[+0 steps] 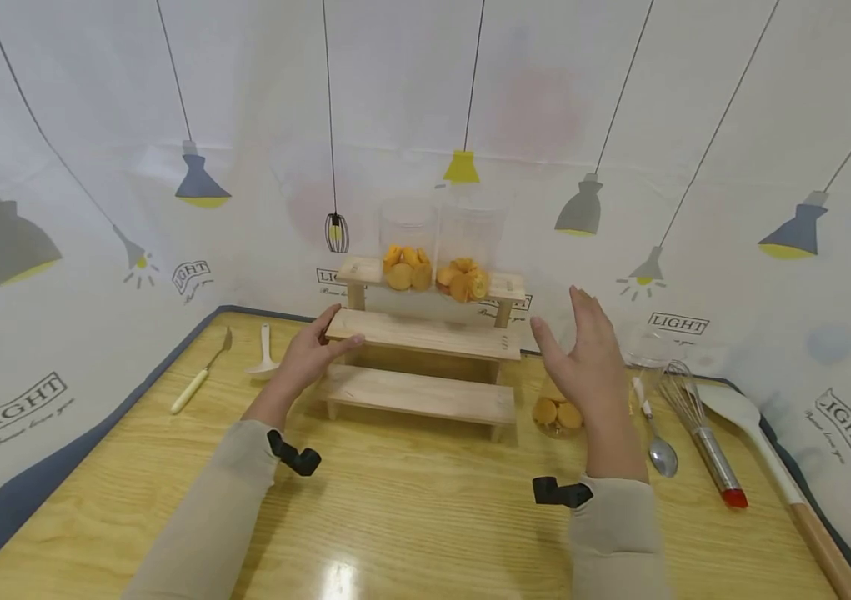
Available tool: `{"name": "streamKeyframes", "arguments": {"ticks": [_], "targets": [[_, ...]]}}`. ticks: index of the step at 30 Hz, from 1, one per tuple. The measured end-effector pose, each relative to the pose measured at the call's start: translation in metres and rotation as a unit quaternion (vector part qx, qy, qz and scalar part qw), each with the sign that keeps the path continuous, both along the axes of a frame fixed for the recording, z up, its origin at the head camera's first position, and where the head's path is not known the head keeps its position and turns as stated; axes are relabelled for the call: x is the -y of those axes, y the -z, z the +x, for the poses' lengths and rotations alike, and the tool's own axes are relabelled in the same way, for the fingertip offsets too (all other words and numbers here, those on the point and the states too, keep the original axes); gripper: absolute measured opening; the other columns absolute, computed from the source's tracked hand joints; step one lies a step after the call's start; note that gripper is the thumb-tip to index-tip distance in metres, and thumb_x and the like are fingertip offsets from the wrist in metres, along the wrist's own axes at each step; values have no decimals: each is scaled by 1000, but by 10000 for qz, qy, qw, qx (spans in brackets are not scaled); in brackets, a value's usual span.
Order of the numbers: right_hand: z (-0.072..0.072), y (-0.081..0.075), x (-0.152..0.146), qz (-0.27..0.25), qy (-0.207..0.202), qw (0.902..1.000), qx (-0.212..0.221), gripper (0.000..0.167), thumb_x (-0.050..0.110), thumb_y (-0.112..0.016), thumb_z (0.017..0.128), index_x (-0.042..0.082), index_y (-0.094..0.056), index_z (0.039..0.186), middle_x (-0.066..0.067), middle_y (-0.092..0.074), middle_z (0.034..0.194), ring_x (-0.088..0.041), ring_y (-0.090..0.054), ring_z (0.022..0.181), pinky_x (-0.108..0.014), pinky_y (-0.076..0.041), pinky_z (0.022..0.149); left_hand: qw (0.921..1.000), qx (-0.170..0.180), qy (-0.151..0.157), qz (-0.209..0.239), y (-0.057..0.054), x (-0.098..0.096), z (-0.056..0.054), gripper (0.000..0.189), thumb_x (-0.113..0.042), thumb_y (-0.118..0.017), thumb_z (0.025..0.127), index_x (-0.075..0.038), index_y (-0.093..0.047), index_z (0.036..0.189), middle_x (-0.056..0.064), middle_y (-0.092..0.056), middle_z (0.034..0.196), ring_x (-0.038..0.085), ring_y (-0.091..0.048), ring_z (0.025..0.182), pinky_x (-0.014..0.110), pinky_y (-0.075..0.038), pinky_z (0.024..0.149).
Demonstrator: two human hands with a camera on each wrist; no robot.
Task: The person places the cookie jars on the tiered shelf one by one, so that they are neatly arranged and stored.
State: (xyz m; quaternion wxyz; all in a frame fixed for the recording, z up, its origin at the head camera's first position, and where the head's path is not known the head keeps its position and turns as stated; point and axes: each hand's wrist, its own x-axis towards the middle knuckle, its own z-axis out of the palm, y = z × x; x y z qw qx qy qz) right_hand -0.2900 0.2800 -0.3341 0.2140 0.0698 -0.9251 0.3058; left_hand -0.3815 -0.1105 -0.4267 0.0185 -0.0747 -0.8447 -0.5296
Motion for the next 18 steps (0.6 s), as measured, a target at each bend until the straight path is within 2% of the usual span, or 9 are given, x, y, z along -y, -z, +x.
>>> {"name": "streamKeyframes", "arguments": {"ticks": [5,11,18], "targets": [[1,7,-10,537,62,9984,132,77,54,-46,103,4,-28,158,-24,-27,161,-46,-19,148,-71,-22,111,10000,48,-24,22,-1,0,0,102,-66,-71,84,-23,-21,162,12,-29,163,37,-35,144,50,-36,114],[4,14,-13,1234,153,9922,28,72,53,-45,104,-3,-45,148,-28,-40,152,-53,-32,139,-69,-26,110,10000,41,-16,68,-1,0,0,104,-66,-71,83,-21,-21,162,10,-29,163,35,-35,144,50,-36,114],[11,22,-15,1347,106,9904,-292,63,49,-49,104,1,-51,145,-24,-44,152,-50,-39,136,-67,-30,109,9999,30,67,124,1,1,-3,105,-66,-72,83,-20,-21,162,9,-32,162,32,-40,142,48,-39,112]]}}
